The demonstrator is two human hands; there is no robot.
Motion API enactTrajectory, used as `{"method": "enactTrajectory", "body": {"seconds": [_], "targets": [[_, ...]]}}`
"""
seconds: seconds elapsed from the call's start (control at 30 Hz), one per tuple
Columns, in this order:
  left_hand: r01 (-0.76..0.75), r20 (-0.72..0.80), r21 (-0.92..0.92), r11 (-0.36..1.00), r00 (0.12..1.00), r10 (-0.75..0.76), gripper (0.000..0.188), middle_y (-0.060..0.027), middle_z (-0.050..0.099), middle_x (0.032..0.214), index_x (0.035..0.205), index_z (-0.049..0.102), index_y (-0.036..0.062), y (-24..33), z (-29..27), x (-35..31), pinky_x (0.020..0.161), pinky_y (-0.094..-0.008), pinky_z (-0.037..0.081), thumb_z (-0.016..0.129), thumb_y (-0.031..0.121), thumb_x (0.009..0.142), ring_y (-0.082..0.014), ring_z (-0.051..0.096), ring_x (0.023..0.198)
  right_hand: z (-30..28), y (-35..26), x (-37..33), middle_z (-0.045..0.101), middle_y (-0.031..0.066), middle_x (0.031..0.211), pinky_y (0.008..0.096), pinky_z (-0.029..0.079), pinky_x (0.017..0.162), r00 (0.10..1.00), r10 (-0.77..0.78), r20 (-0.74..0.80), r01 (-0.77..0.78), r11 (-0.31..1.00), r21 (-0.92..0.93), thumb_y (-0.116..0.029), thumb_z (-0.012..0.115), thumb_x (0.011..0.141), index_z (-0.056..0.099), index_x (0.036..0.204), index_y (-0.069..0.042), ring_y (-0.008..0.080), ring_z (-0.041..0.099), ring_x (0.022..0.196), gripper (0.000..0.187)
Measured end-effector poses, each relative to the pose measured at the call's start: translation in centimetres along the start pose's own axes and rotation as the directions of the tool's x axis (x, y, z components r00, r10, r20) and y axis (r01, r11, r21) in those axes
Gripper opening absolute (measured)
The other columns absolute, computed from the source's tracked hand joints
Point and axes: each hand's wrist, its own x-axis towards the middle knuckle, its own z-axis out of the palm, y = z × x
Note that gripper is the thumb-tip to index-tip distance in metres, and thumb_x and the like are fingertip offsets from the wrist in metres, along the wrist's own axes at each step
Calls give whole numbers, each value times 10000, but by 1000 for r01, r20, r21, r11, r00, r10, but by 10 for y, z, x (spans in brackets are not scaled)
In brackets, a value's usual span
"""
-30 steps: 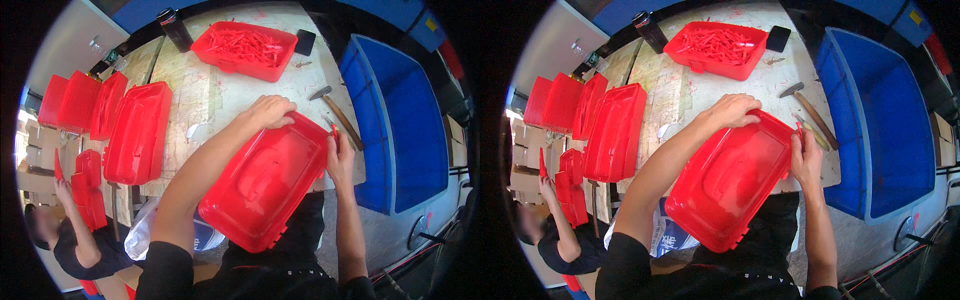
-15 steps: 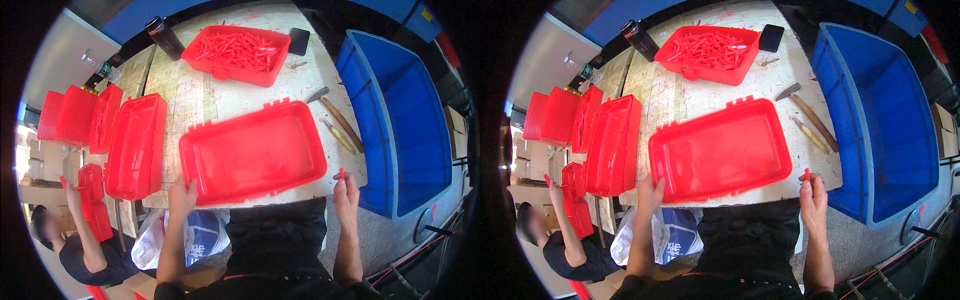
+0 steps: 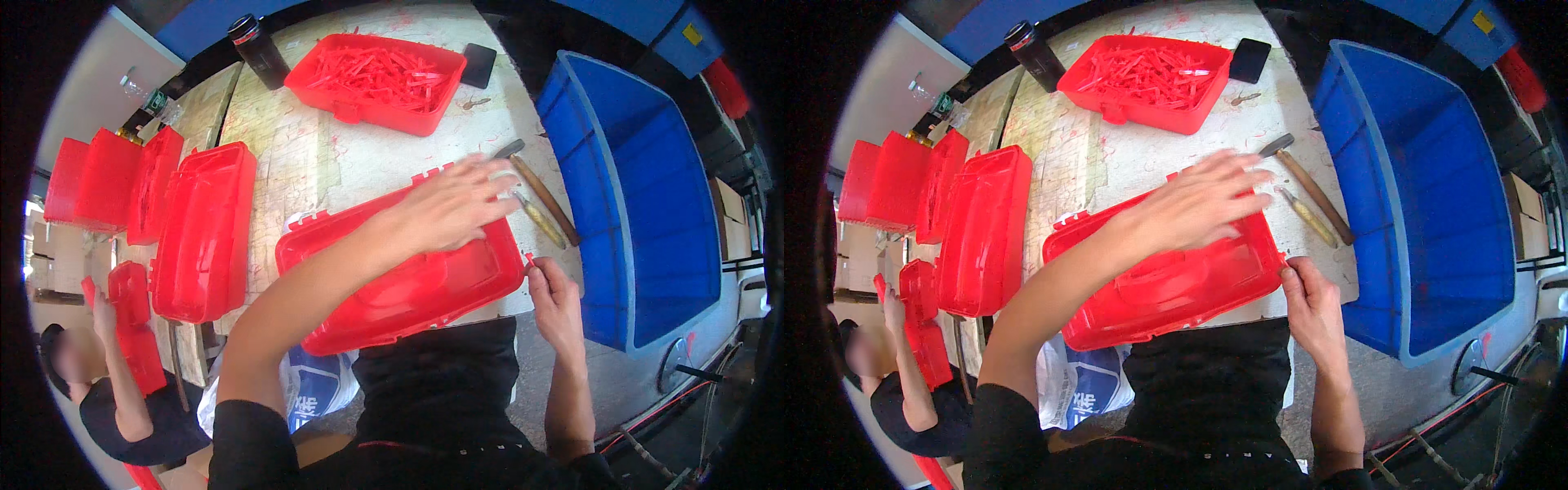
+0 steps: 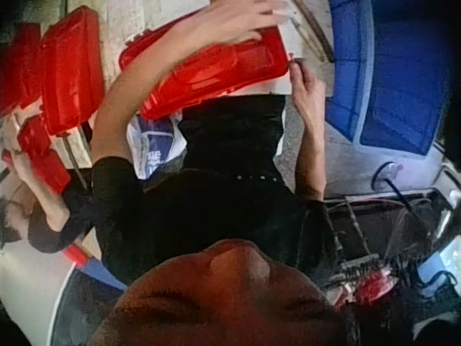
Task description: The person repeatedly picks up red plastic containers, snaps off small protruding plastic bits from the rim, and places the trimmed pieces into a nearby bin. The person also uses a hammer to tap the containers on the table and flips them over to access different edges.
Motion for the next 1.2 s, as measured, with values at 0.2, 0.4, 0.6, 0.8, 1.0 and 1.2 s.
{"method": "enactTrajectory", "body": {"seconds": [0.2, 0.4, 0.6, 0.8, 1.0, 1.2], "targets": [[10, 380, 52, 999, 924, -29, 345, -146, 692, 731, 809, 728, 74, -35, 44, 49, 783, -469, 521, 774, 409, 743, -339, 694, 804, -3, -18, 5, 655, 232, 768, 436, 504, 640, 997, 75, 9, -71, 976, -207, -173, 602, 966, 668, 966, -9, 390, 666, 708, 177], [192, 332, 29, 981, 924, -191, 272, -161, 692, 756, 872, 711, 77, -38, 35, -7, 706, -483, 529, 722, 342, 811, -352, 692, 797, 38, -22, 33, 684, 207, 747, 483, 555, 608, 967, -181, 179, 250, 804, -539, -206, 606, 940, 585, 861, -38, 397, 689, 684, 187], [361, 261, 100, 927, 890, -374, 235, -167, 689, 769, 888, 696, 81, -53, 26, -43, 704, -491, 533, 709, 309, 833, -373, 686, 796, 73, -39, 64, 692, 189, 809, 414, 566, 561, 951, -243, 190, 303, 618, -726, -197, 564, 971, 594, 912, -36, 337, 712, 666, 175], [319, 275, -12, 948, 912, -304, 228, -190, 683, 756, 910, 683, 47, -48, 12, -64, 694, -497, 535, 698, 267, 854, -397, 683, 774, 92, -47, 55, 688, 210, 818, 467, 563, 591, 941, -186, 283, 331, 683, -651, -202, 584, 953, 571, 948, -40, 368, 705, 686, 163], [321, 281, 149, 935, 893, -351, 238, -195, 673, 723, 1040, 622, 37, -22, -7, -65, 663, -506, 535, 601, 64, 805, -383, 695, 733, 103, -55, 30, 662, 281, 809, 539, 530, 660, 959, -262, 108, 283, 914, -290, -144, 560, 947, 538, 970, 24, 476, 653, 713, 171], [197, 248, 74, 978, 946, -210, 222, -168, 692, 771, 1003, 609, 66, -45, -24, -52, 629, -505, 526, 612, 62, 781, -391, 687, 766, 98, -77, 58, 632, 321, 809, 551, 500, 693, 975, -136, 177, 175, 959, -224, -138, 536, 962, 564, 986, 40, 490, 635, 794, 182]]}}
